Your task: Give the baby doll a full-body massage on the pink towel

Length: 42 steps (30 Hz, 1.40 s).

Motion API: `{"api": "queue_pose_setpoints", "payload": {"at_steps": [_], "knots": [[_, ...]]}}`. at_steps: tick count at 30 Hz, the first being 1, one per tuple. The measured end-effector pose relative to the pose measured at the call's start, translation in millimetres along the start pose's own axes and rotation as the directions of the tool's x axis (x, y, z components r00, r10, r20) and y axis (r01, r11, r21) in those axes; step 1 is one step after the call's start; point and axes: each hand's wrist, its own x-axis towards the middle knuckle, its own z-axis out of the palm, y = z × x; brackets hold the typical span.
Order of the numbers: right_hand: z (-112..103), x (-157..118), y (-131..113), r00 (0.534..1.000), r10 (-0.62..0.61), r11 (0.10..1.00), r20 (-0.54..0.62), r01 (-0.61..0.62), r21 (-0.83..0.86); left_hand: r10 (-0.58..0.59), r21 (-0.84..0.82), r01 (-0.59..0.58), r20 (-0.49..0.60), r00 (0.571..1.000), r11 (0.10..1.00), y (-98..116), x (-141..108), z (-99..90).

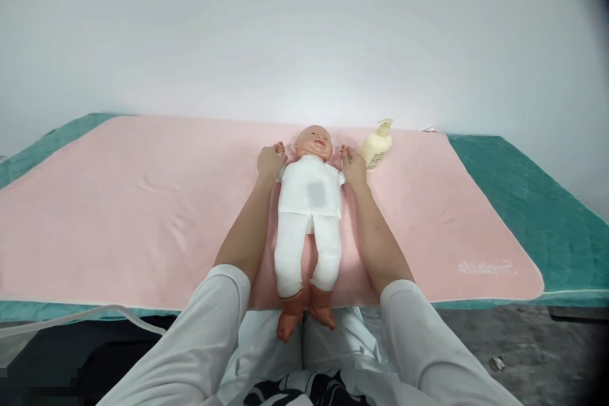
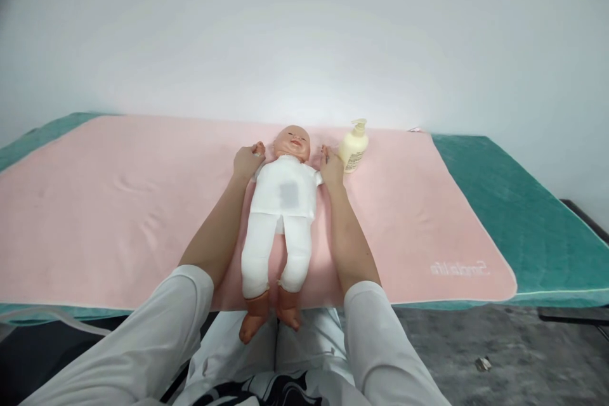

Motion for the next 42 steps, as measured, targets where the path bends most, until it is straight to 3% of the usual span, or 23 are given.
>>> {"api": "queue_pose_setpoints", "payload": {"at_steps": [3, 11, 16, 22, 27, 32, 37, 42], "knots": [[-1.4, 1.4, -2.3, 0.998, 0.059, 0.998, 0.005, -0.059, -0.025, -0.011, 0.006, 0.011, 0.010, 1.000, 1.000, -1.6, 1.8, 0.9], [-3.3, -2.8, -6.9, 1.000, 0.008, 0.999, 0.006, -0.007, -0.031, -0.015, -0.075, 0.011, -0.045, 0.999, 0.997, -6.1, -0.6, 4.8], [-3.6, -9.9, -11.6, 0.989, -0.119, 0.990, -0.086, 0.125, 0.069, -0.061, -0.295, -0.001, -0.200, 0.978, 0.955, -2.3, -12.7, -3.4], [-18.0, -25.2, -12.8, 0.970, -0.153, 0.985, -0.191, 0.166, 0.051, -0.163, -0.528, -0.074, -0.389, 0.907, 0.846, 0.3, -31.9, -16.8], [-31.0, -45.5, -22.5, 0.952, -0.085, 0.987, -0.294, 0.121, 0.105, -0.218, -0.613, -0.145, -0.478, 0.851, 0.777, 1.6, -52.6, -23.9], [-41.0, -72.8, -28.4, 0.891, -0.065, 0.984, -0.450, 0.133, 0.122, -0.212, -0.557, -0.189, -0.576, 0.790, 0.809, -7.6, -76.3, -24.2], [-45.8, -109.5, -28.5, 0.871, -0.043, 0.989, -0.489, 0.105, 0.100, -0.207, -0.533, -0.193, -0.600, 0.773, 0.824, -18.3, -111.5, -22.7], [-49.3, -147.3, -24.0, 0.877, -0.001, 0.993, -0.481, 0.058, 0.103, -0.247, -0.585, -0.148, -0.541, 0.804, 0.798, -29.4, -145.5, -22.4]]}}
